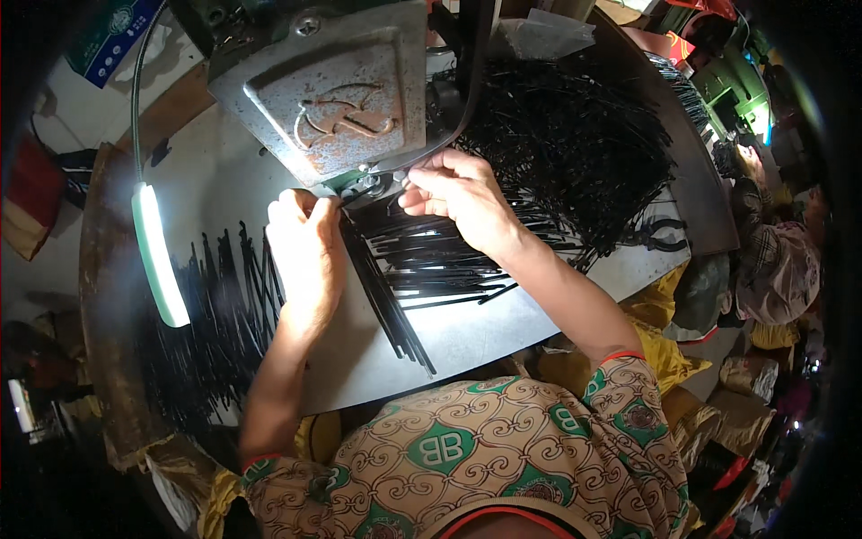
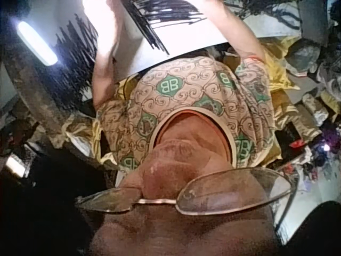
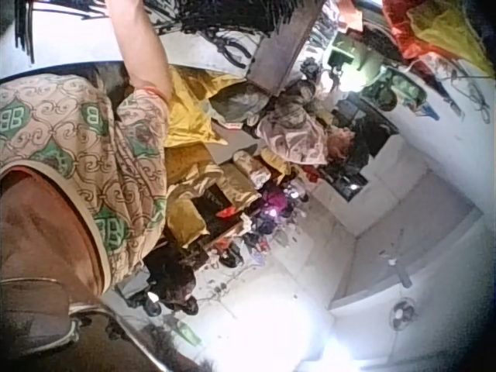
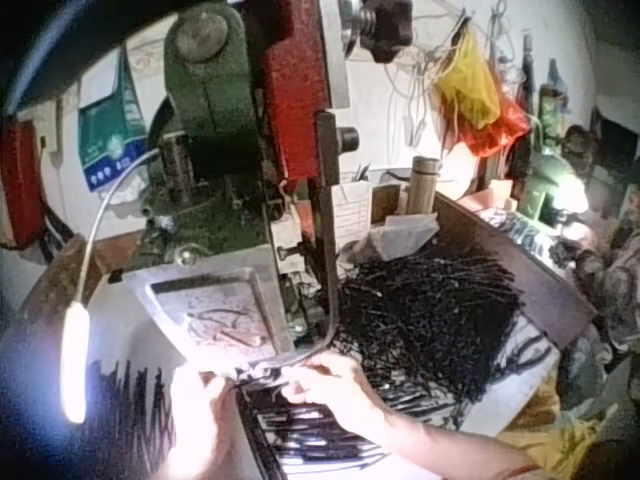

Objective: Manually assemble thin black rods or components using a small machine at a workbench.

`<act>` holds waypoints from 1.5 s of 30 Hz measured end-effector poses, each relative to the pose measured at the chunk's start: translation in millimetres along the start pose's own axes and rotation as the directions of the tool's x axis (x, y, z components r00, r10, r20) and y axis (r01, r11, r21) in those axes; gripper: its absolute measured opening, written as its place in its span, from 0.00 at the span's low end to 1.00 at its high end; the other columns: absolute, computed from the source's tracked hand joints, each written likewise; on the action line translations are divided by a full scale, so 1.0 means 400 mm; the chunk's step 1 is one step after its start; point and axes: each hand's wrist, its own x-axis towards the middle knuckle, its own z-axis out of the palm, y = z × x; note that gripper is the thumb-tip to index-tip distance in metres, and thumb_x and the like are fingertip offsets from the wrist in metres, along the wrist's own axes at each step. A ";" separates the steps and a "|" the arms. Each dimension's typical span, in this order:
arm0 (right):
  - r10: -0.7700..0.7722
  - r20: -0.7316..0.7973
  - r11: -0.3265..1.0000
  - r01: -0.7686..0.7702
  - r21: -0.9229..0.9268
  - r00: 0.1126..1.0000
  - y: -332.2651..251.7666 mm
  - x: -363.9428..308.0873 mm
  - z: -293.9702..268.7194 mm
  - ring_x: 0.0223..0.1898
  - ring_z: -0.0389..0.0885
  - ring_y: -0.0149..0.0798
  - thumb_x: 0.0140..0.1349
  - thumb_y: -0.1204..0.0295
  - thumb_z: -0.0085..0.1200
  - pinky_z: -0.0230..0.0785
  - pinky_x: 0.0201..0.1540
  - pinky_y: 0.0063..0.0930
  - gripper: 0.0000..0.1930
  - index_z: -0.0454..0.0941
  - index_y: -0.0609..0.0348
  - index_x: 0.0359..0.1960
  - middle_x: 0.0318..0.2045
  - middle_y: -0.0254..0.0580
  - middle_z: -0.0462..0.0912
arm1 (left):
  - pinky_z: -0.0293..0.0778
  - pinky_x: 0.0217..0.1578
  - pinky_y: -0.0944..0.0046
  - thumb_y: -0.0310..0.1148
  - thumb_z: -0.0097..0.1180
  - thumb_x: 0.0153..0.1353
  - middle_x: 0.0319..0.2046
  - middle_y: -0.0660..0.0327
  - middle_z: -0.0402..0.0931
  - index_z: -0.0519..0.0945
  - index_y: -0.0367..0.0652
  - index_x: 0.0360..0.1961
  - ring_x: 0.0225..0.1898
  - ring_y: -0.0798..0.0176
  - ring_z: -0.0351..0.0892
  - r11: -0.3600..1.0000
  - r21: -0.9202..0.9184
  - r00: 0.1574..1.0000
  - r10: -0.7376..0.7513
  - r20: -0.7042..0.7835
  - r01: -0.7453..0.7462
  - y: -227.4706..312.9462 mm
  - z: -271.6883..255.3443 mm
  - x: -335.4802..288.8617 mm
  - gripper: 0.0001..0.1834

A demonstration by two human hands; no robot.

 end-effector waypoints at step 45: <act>0.036 0.198 0.973 0.010 -0.229 0.980 -0.005 0.020 0.003 0.14 0.62 0.20 0.51 0.71 0.54 0.53 0.15 0.12 0.09 0.75 0.65 0.29 0.17 0.30 0.70 | 0.66 0.29 0.73 0.19 0.52 0.46 0.25 0.63 0.72 0.74 0.36 0.32 0.25 0.72 0.67 0.535 -0.551 0.767 -0.486 0.419 0.640 0.015 0.017 -0.001 0.09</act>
